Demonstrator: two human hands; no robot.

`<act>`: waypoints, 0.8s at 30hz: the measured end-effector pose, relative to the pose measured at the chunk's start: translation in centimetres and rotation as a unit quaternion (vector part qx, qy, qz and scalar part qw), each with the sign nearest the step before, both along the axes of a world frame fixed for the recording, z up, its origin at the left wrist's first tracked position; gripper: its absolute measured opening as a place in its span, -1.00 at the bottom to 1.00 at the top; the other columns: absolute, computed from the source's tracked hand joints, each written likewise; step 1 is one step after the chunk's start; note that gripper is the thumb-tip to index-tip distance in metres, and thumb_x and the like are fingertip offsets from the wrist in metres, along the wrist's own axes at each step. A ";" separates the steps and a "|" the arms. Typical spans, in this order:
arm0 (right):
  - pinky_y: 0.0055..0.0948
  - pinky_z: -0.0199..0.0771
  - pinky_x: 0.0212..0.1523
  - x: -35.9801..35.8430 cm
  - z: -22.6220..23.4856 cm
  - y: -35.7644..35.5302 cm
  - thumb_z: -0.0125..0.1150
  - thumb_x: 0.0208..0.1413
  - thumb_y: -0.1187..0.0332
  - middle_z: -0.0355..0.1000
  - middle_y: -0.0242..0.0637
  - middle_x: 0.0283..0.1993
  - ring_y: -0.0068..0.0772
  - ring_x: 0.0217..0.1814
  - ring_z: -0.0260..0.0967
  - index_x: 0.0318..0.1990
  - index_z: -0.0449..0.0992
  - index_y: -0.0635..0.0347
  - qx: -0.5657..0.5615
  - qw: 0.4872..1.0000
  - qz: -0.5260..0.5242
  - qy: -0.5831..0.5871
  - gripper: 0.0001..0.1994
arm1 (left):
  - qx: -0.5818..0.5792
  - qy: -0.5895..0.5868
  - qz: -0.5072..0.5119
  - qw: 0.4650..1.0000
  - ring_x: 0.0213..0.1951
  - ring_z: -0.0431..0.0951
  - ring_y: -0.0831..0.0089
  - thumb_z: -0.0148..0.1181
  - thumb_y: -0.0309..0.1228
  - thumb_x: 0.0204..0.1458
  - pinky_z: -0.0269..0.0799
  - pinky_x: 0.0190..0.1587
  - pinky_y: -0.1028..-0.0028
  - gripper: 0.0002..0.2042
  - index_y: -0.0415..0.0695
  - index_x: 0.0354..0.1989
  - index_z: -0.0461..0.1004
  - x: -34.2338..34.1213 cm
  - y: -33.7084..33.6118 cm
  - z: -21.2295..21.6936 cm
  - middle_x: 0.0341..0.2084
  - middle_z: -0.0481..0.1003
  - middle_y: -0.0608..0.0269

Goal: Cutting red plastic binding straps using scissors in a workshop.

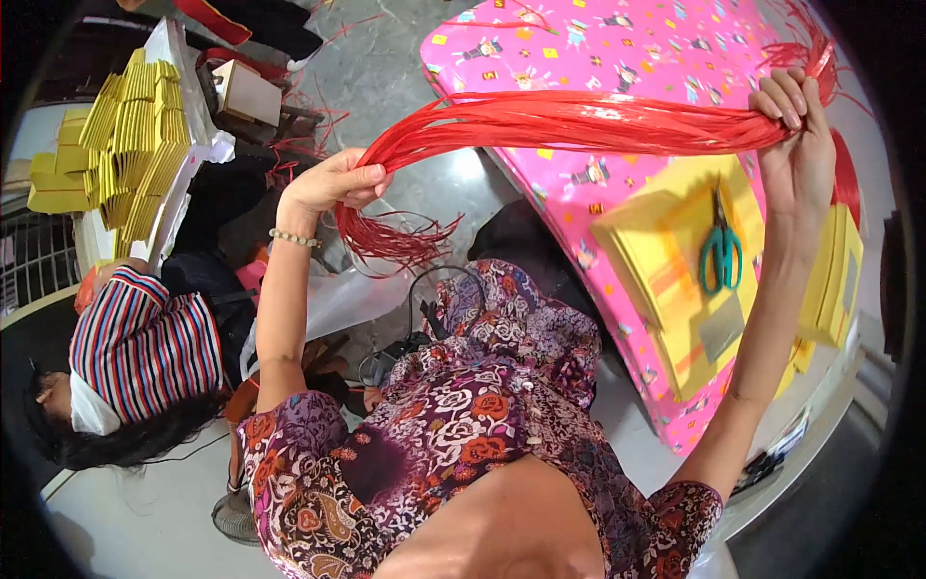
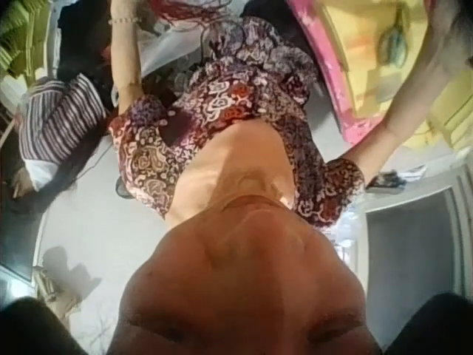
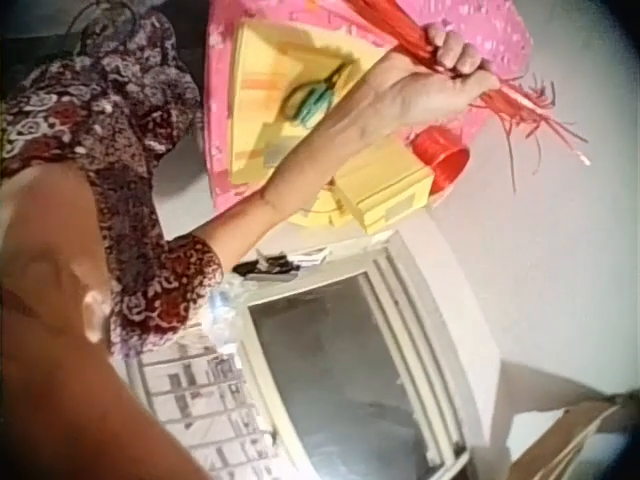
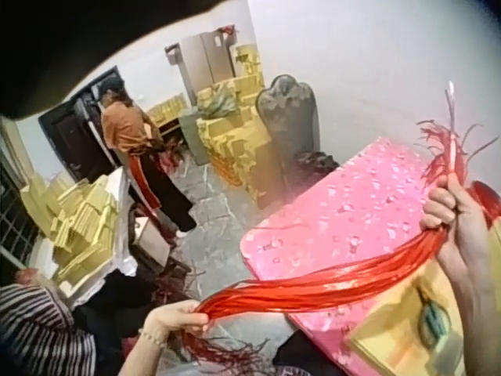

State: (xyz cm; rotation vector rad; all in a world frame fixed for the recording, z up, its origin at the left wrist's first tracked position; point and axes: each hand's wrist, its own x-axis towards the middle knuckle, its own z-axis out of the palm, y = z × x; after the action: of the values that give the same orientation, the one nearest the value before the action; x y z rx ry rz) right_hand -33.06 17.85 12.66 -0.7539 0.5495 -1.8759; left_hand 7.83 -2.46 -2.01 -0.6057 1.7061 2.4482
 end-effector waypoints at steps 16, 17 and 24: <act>-0.39 0.32 -0.19 -4.5 -10.3 -3.8 -0.18 0.29 0.28 0.15 -0.48 -0.49 -0.57 -0.43 0.15 -0.25 0.27 0.18 0.166 0.977 -0.096 -0.097 -0.82 | -0.011 -0.130 0.103 0.986 -0.73 -0.02 0.76 0.01 -0.14 0.16 -0.16 -0.68 0.65 -0.70 -0.08 -0.49 0.37 -0.6 2.0 5.0 -0.78 0.08 0.61; -0.39 0.33 -0.19 -4.7 -10.5 -3.8 -0.19 0.29 0.28 0.15 -0.48 -0.48 -0.57 -0.43 0.16 -0.25 0.27 0.18 0.192 0.970 -0.114 -0.095 -0.82 | -0.037 -0.130 0.087 0.987 -0.73 -0.01 0.76 0.00 -0.13 0.16 -0.16 -0.68 0.65 -0.70 -0.09 -0.48 0.38 -0.5 2.4 6.0 -0.77 0.09 0.61; -0.39 0.37 -0.22 -2.9 -13.9 -4.5 -0.18 0.28 0.28 0.18 -0.45 -0.48 -0.53 -0.41 0.21 -0.30 0.26 0.17 0.210 0.965 -0.085 -0.135 -0.81 | -0.112 -0.164 0.059 0.978 -0.69 0.02 0.79 -0.01 -0.13 0.17 -0.12 -0.67 0.66 -0.71 -0.11 -0.42 0.38 2.1 5.6 8.6 -0.68 0.17 0.60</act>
State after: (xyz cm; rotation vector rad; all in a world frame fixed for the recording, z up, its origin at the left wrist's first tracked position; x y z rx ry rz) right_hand -35.96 13.34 -1.19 -0.1727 0.8197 -1.8878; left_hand 9.89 3.12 6.63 -1.0971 1.8589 2.0880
